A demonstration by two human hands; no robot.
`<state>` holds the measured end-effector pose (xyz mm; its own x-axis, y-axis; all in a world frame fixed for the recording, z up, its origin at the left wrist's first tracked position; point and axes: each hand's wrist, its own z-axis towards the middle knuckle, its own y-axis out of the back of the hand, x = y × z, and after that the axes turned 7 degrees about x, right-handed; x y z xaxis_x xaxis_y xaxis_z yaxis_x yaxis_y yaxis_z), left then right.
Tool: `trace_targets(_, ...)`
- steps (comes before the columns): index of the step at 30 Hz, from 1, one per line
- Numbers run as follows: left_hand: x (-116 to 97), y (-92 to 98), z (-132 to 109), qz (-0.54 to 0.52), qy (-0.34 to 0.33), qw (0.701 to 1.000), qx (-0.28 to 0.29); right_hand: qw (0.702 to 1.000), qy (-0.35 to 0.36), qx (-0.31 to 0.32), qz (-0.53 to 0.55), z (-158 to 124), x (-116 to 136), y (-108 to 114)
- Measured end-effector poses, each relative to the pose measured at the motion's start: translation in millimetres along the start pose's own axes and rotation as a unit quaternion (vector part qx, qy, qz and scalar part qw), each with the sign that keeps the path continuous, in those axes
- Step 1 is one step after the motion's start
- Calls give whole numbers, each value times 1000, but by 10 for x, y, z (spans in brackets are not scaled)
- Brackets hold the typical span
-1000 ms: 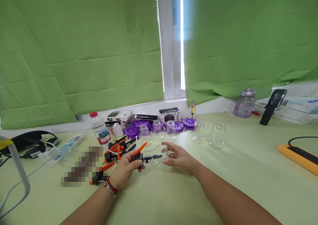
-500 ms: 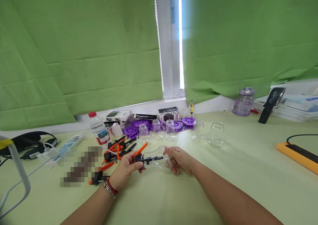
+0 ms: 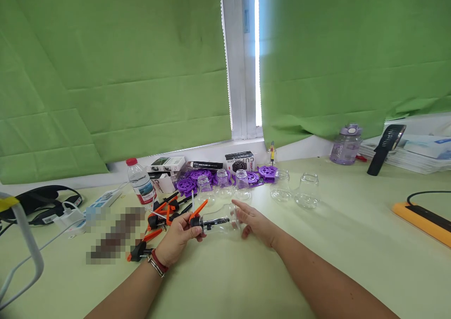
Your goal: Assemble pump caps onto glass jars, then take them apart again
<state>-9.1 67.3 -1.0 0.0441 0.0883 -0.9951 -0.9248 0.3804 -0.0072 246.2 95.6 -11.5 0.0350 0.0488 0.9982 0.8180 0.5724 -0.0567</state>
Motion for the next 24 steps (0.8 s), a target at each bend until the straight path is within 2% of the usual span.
trace_targets(3, 10, 21, 11, -25, -10, 1000, -16, 997, 71, 32, -2, -18, 20, 25)
trace_targets(6, 15, 20, 9, -35, -7, 999, -22, 995, 84, 61, 12, -8, -1, 36)
trace_targets(10, 9, 1, -8, -30, -2, 999, -19, 994, 77, 68, 30, -1, -3, 25)
trace_targets(18, 3, 5, -10, -10, -10, 1000, 6, 999, 30, 16, 8, -2, 30, 28)
trace_targets(24, -10, -3, -14, -7, -9, 1000, 15, 1000, 9, 7, 21, 7, 41, -13)
